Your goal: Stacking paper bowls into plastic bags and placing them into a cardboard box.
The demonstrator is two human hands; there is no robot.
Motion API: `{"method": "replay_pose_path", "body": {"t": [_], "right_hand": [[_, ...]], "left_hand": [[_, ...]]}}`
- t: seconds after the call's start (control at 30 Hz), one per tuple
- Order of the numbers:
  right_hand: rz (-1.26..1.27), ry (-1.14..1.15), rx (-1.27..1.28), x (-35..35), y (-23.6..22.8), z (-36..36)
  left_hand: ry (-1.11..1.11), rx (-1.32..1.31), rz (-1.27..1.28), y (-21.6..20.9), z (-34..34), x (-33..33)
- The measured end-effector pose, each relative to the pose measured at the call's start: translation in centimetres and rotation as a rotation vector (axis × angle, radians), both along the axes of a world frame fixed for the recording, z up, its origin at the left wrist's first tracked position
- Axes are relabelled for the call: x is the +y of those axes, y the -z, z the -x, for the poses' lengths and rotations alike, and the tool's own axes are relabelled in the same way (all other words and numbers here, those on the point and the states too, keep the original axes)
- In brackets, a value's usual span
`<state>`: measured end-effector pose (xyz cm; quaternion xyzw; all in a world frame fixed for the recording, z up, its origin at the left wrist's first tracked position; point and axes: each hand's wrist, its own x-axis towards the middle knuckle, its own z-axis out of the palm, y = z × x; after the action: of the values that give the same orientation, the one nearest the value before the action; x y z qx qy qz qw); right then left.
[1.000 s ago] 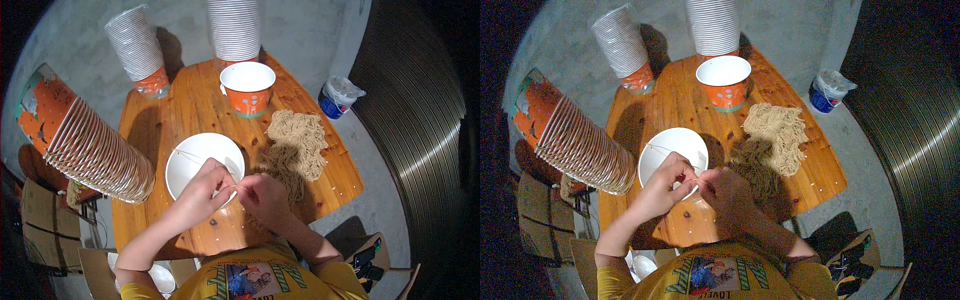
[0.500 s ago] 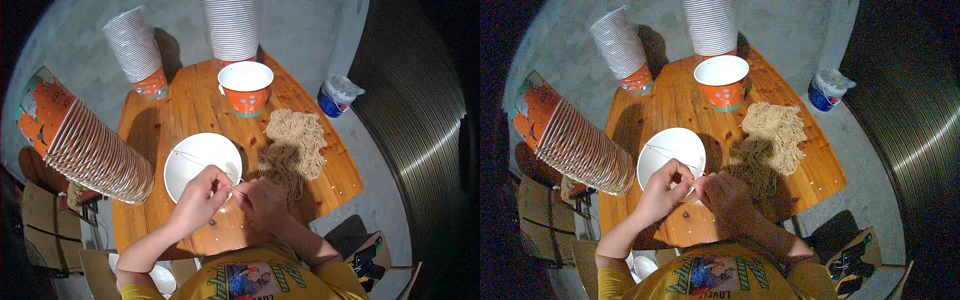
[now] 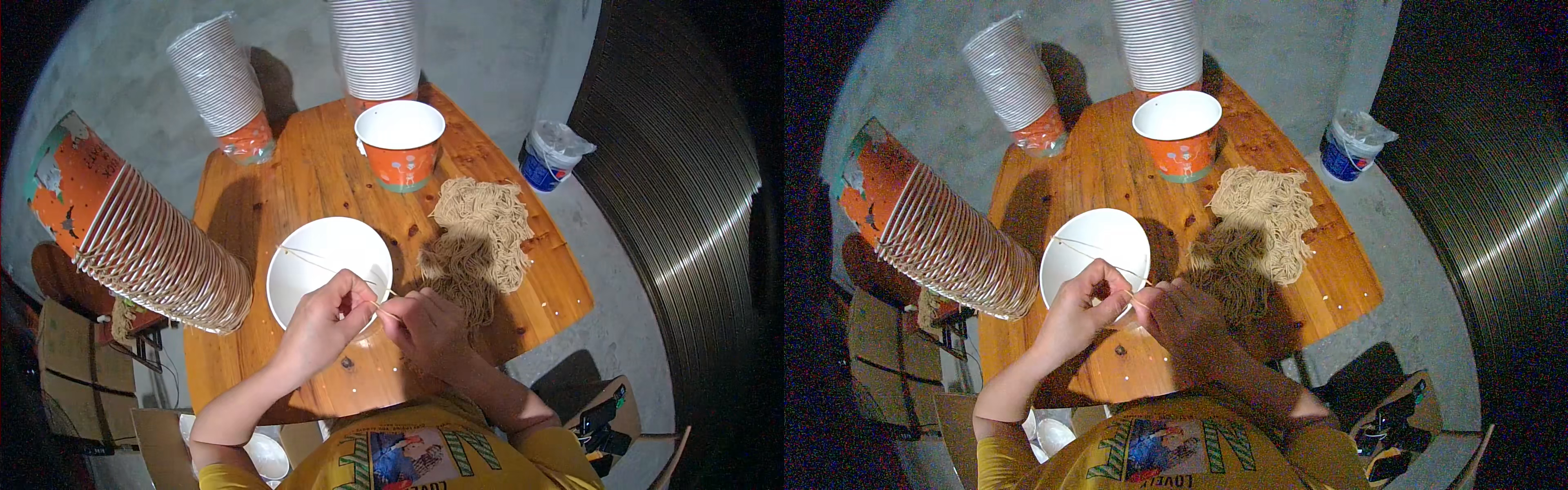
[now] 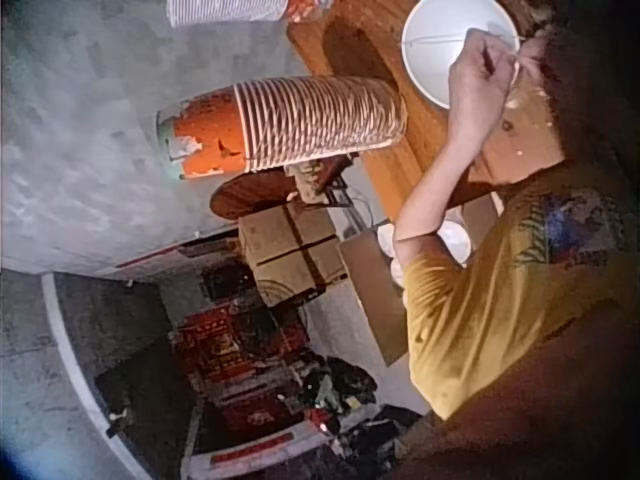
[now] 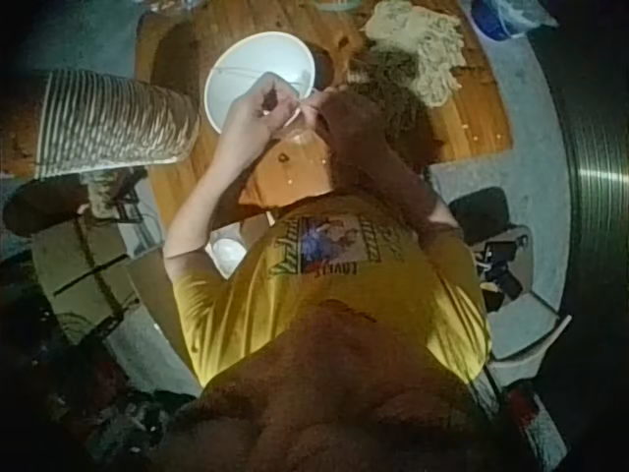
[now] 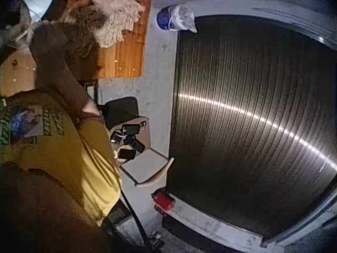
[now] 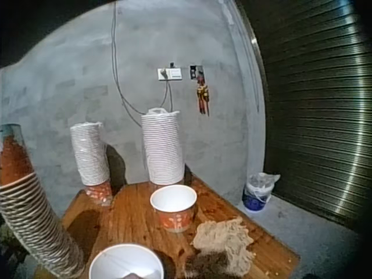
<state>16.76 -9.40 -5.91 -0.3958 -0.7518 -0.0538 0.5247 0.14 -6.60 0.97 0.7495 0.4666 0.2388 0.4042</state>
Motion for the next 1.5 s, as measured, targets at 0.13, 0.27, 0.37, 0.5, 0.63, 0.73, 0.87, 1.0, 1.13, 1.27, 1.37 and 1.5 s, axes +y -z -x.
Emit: {"method": "replay_pose_path", "body": {"t": [0.13, 0.27, 0.37, 0.5, 0.63, 0.73, 0.87, 1.0, 1.13, 1.27, 1.37, 1.5], "right_hand": [[-0.012, 0.009, -0.020, 0.1, 0.0, 0.0], [-0.008, 0.021, -0.030, 0.1, 0.2, 0.0], [0.055, -0.020, 0.013, 0.1, 0.1, -0.1], [0.294, -0.172, 0.340, -0.3, 0.0, 0.3], [0.437, -0.148, 0.458, -0.5, 0.2, 0.6], [0.592, -0.167, 0.539, -0.5, 0.0, 0.5], [0.693, -0.233, 0.636, -0.1, 0.6, 0.2], [0.535, -0.181, 0.577, -0.3, 0.7, 0.3], [0.289, -0.064, 0.267, 0.2, 0.6, -0.5], [0.209, 0.028, -0.126, 0.0, -0.5, -1.0], [0.138, 0.024, -0.110, 0.2, -0.2, -0.9], [0.078, 0.038, -0.009, 0.6, 0.3, -0.6]], "left_hand": [[0.015, -0.037, -0.013, 0.3, 0.1, 0.1], [0.026, -0.067, -0.043, 0.7, 0.2, 0.2], [0.034, -0.057, -0.065, 1.0, 0.2, 0.4], [0.038, -0.156, -0.034, 1.4, 0.0, 0.6], [0.066, -0.252, -0.015, 1.6, 0.0, 0.7], [0.078, -0.247, -0.005, 1.5, 0.0, 0.8], [0.088, -0.219, 0.021, 1.0, -0.1, 0.7], [0.105, -0.256, 0.052, 1.1, -0.2, 0.8], [0.100, -0.276, 0.065, 1.1, -0.2, 0.9], [0.099, -0.268, 0.059, 1.0, -0.3, 0.9], [0.099, -0.233, 0.032, 1.0, -0.2, 0.9], [0.147, -0.185, -0.023, 1.0, -0.4, 0.7]]}}
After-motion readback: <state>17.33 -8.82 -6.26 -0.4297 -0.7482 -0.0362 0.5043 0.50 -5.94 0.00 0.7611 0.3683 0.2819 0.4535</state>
